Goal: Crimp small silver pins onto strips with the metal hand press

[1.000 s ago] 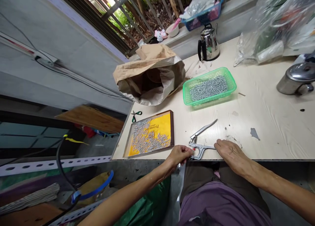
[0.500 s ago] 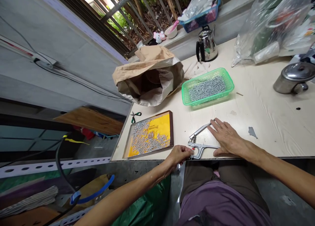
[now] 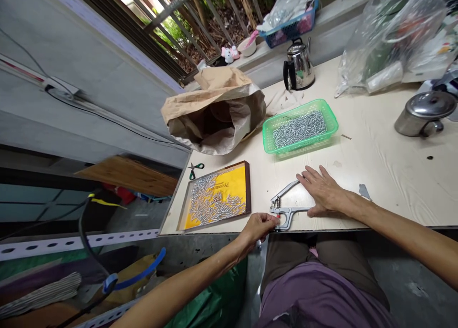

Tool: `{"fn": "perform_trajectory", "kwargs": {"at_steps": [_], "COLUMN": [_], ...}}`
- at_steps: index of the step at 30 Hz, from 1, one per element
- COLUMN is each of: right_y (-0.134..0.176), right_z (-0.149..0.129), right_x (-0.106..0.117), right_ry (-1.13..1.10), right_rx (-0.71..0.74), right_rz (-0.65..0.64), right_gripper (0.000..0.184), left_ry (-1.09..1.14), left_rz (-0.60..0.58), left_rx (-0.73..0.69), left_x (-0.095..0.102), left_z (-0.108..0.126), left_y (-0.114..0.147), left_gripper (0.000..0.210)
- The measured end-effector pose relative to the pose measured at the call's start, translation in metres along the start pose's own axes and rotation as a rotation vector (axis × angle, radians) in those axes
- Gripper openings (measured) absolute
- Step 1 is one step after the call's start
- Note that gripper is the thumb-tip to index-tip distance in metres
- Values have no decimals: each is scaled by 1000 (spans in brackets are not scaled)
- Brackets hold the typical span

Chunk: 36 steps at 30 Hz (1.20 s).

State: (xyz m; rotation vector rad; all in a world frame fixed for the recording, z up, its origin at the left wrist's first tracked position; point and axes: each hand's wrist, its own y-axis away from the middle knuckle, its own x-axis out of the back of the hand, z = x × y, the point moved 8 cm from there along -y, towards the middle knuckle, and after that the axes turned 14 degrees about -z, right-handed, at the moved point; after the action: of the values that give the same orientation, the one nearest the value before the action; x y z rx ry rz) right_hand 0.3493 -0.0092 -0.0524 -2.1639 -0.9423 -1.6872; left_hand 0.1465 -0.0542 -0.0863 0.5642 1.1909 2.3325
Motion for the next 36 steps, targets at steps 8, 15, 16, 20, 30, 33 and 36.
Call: {"fn": "perform_trajectory", "kwargs": {"at_steps": [8,15,16,20,30,33,36], "right_y": [1,7,8,14,11,11,14], "right_z": [-12,-21,-22,-22,-19,-18,-14], "right_x": [14,22,22,25,15,16,21], "right_ry": [1,-48,-50,-65,-83,-86,-95], "right_rx": [-52,-81,-85,-79,-19,-20,-31], "right_rz": [-66,-65,-71,-75,78,94,99], "right_gripper": [71,49,48,54,13,18,7], "left_ry": [-110,-907,-990,-1173,-1240,-1244,-1176], "left_rz": [12,287,266,113,177,226,317], "left_rx": [-14,-696,-762,-862,-858,-874,-920], "left_x": [2,-27,-37,-63,-70,-71,-72], "left_z": [-7,69,79,107,107,107,101], "left_y": [0,26,23,2,-16,-20,-14], "left_gripper": [22,30,40,55,20,23,20]}}
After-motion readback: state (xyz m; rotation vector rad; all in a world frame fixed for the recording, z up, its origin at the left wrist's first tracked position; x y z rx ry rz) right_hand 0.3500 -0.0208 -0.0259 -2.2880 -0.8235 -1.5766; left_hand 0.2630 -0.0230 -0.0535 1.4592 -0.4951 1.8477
